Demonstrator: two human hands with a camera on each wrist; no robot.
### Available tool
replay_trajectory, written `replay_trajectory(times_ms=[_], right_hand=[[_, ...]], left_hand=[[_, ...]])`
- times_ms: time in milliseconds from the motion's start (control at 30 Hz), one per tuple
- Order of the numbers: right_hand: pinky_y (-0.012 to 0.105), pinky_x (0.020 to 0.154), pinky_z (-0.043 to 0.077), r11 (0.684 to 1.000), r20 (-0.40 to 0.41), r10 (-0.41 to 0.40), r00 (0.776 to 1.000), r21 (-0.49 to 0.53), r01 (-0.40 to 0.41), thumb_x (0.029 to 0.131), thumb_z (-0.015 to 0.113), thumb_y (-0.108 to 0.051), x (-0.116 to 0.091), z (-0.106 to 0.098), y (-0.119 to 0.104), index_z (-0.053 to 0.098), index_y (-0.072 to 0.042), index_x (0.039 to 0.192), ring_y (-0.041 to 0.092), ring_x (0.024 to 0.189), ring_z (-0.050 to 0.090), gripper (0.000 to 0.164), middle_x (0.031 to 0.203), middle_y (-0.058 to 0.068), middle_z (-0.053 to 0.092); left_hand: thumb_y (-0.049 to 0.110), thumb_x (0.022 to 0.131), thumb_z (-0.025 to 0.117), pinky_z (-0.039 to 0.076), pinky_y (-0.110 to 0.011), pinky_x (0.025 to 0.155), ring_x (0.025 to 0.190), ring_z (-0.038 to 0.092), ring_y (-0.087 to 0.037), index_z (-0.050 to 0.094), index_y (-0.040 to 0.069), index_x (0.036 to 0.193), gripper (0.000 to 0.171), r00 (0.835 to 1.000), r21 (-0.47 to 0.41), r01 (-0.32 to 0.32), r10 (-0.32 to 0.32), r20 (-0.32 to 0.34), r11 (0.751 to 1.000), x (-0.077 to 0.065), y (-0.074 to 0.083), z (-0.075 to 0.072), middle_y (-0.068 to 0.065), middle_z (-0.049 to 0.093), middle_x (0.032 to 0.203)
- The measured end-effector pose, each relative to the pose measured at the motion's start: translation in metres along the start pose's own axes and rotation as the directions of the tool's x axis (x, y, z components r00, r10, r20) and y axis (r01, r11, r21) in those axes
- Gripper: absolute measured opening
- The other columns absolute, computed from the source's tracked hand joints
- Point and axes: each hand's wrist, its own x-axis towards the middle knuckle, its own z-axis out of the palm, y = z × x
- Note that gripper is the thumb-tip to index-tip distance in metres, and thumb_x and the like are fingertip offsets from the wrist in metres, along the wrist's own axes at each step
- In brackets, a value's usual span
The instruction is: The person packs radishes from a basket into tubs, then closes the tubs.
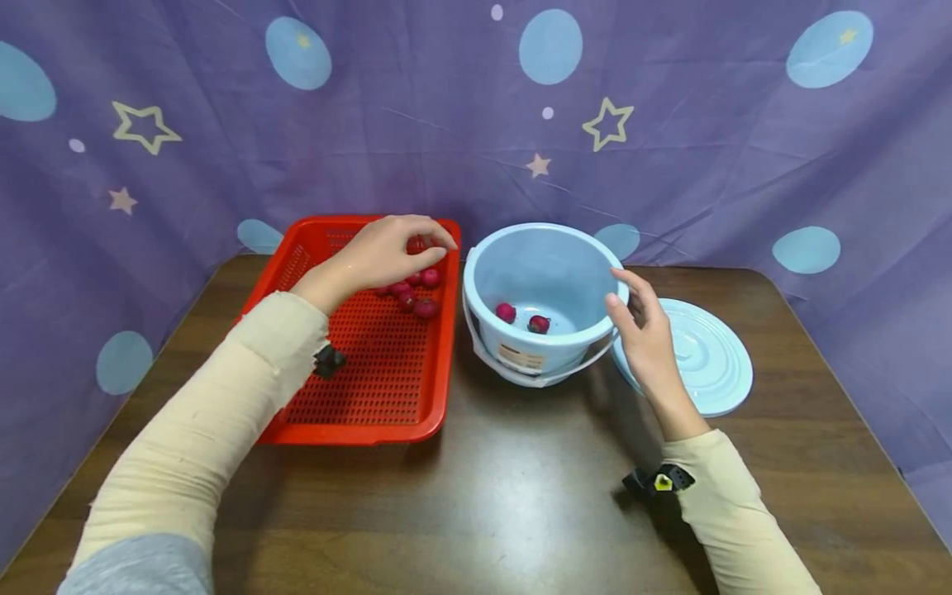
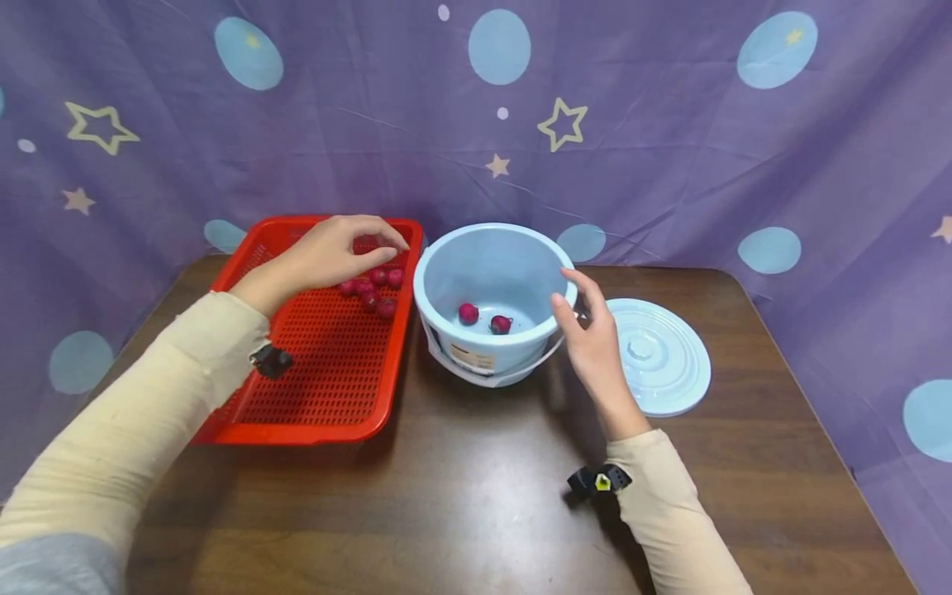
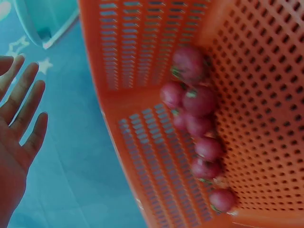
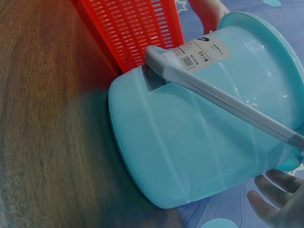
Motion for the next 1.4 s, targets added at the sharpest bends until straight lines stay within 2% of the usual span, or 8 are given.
replay_trajectory(times_ms=[100,433,600,767,1000,1167,1400], right_hand=[[0.023,0.097,0.04,1.0,0.001,0.005,1.0,-0.004,-0.005,0.102,0.054,-0.014,0.0,-0.001,0.0,0.05,-0.006,0.142,0.02,0.121,0.052,0.041,0.138,0.017,0.053],[0.023,0.096,0.04,1.0,0.007,0.005,1.0,0.007,-0.005,0.102,0.054,-0.013,0.0,0.0,0.0,0.05,-0.005,0.142,0.012,0.115,0.052,0.041,0.136,0.019,0.054],[0.023,0.095,0.04,1.0,0.016,0.006,1.0,0.005,-0.006,0.102,0.054,-0.014,0.001,0.001,-0.001,0.05,-0.005,0.142,0.009,0.113,0.052,0.041,0.136,0.019,0.054],[0.024,0.095,0.039,1.0,0.007,0.008,1.0,-0.005,-0.008,0.102,0.054,-0.015,0.001,0.0,0.0,0.051,-0.006,0.142,0.009,0.11,0.052,0.041,0.133,0.018,0.055],[0.024,0.096,0.039,1.0,0.0,0.002,1.0,-0.014,-0.002,0.101,0.055,-0.014,0.0,-0.002,0.001,0.051,-0.006,0.142,0.009,0.112,0.052,0.041,0.135,0.017,0.055],[0.023,0.097,0.039,1.0,0.002,-0.002,1.0,-0.016,0.002,0.101,0.054,-0.014,0.0,-0.002,0.0,0.051,-0.005,0.142,0.011,0.114,0.052,0.041,0.135,0.018,0.055],[0.023,0.098,0.039,1.0,0.005,-0.002,1.0,-0.01,0.002,0.101,0.054,-0.013,0.0,0.0,-0.001,0.051,-0.005,0.142,0.015,0.118,0.052,0.041,0.137,0.017,0.054]], left_hand=[[0.031,0.097,0.063,0.042,-0.04,0.096,0.102,0.059,-0.019,0.071,0.019,0.117,0.025,0.999,-0.004,0.042,-0.042,0.014,0.999,-0.001,-0.011,0.003,0.003,0.068,0.112],[0.032,0.094,0.066,0.041,-0.043,0.1,0.109,0.059,-0.022,0.071,0.018,0.118,0.028,0.992,0.031,0.114,-0.115,0.044,0.993,0.0,-0.05,0.025,0.001,0.068,0.116],[0.033,0.092,0.068,0.041,-0.044,0.101,0.108,0.059,-0.025,0.071,0.019,0.118,0.029,0.983,0.036,0.152,-0.155,0.095,0.988,0.001,-0.062,0.037,-0.001,0.068,0.115],[0.031,0.091,0.069,0.043,-0.044,0.098,0.096,0.062,-0.022,0.07,0.019,0.119,0.03,0.974,0.036,0.173,-0.176,0.142,0.984,0.002,-0.069,0.046,0.0,0.069,0.111],[0.033,0.087,0.074,0.043,-0.045,0.1,0.108,0.059,-0.023,0.07,0.016,0.12,0.038,0.966,0.038,0.158,-0.163,0.203,0.987,0.001,-0.072,0.056,-0.003,0.067,0.121],[0.035,0.084,0.077,0.045,-0.044,0.095,0.103,0.061,-0.022,0.07,0.017,0.12,0.041,0.956,0.065,0.156,-0.167,0.242,0.986,0.001,-0.071,0.059,-0.004,0.069,0.112],[0.032,0.08,0.081,0.047,-0.044,0.089,0.095,0.061,-0.021,0.073,0.017,0.115,0.039,0.952,0.114,0.138,-0.164,0.258,0.984,0.001,-0.074,0.062,-0.002,0.07,0.106]])
